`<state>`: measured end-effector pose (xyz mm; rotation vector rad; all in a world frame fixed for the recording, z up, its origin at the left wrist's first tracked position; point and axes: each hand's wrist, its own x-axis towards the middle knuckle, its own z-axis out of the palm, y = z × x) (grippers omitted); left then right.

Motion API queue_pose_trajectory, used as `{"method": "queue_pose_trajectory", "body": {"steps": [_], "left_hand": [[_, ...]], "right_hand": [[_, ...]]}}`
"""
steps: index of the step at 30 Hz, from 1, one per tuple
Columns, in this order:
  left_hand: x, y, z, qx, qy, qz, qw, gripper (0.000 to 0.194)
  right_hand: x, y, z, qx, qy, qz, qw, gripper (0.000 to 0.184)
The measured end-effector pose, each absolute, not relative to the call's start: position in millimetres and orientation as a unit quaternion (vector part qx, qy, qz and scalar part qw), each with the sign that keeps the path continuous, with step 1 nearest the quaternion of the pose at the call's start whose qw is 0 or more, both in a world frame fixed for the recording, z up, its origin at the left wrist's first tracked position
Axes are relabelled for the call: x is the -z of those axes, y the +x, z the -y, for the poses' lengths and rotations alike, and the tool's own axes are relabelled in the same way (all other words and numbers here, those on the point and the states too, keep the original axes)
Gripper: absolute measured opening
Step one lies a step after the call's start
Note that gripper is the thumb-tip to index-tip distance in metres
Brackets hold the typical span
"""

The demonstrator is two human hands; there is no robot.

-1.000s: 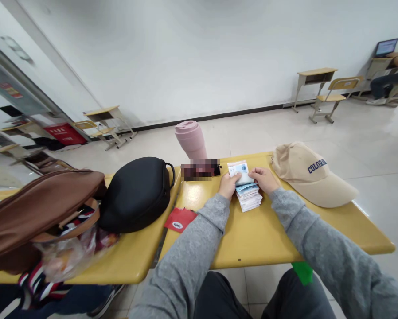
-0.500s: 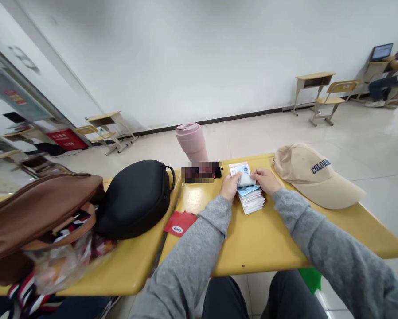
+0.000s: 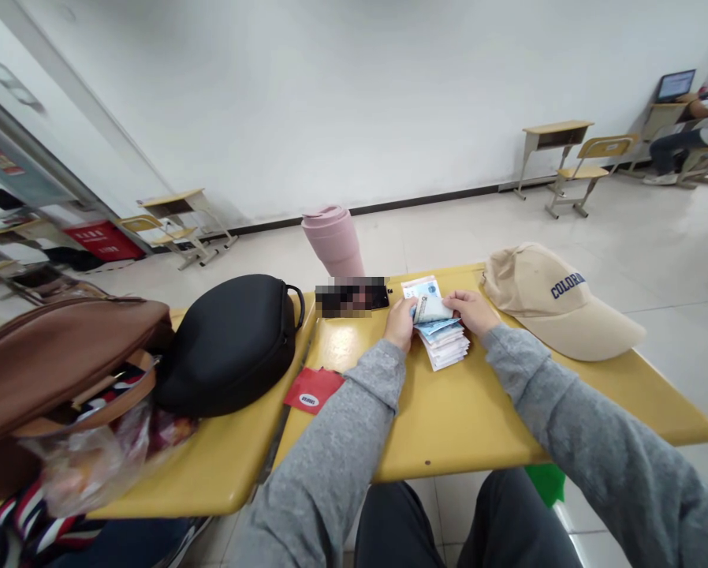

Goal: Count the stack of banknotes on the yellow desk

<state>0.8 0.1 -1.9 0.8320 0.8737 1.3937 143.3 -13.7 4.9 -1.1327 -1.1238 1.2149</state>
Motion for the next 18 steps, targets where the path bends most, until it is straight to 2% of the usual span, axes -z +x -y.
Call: {"method": "queue_pose_trajectory", "body": {"steps": [4,13,18], "left_hand": [[3.6,0.4,-1.0,-0.601,0.368,-0.370,0.605,0.024],[0.7,-3.5,-2.7,-0.613,0.394,-0.394,0.560,0.023],[-0.8,-3.7,-0.7,-0.601,0.399,-0.396,0.568,0.023]], "right_hand": [[-7.6,142.0,15.0,-0.526,-0.463,0.462,0.544,0.021],[-6.5,141.1,16.0,-0.540,-0.446,0.471,0.537,0.027],[-6.4,143.9,19.2,-0.551,-0.415,0.505,0.520,0.031]]}}
